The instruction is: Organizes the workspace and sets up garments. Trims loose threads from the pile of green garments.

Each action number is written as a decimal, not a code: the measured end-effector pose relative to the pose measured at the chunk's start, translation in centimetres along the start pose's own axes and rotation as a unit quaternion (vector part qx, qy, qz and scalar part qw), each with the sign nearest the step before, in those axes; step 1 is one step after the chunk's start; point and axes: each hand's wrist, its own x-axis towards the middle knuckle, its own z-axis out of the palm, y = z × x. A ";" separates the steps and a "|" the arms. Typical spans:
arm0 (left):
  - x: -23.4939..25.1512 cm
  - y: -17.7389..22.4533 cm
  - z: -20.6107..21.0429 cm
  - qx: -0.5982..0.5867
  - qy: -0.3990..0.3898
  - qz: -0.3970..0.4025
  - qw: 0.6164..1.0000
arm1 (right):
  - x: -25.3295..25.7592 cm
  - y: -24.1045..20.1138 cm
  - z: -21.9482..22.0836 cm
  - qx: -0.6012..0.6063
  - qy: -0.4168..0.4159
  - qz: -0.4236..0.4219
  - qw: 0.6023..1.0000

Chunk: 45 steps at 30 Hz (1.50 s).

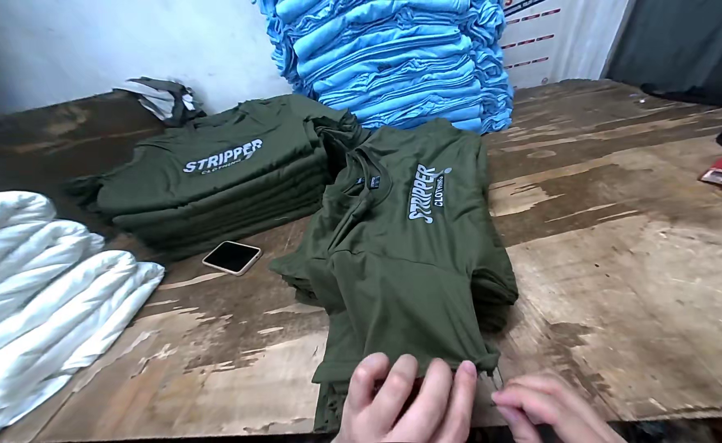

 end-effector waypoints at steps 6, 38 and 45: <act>0.3 0.2 0.0 -0.015 -0.001 -0.010 1.000 | -0.1 0.4 0.2 0.019 0.013 0.015 1.000; 0.0 -2.6 2.0 -0.233 -0.026 -0.227 0.945 | 4.7 2.5 1.9 -0.005 0.049 -0.053 0.997; 0.5 -1.5 0.8 -0.228 -0.050 -0.256 0.938 | 2.8 2.4 1.5 0.031 0.113 -0.031 0.993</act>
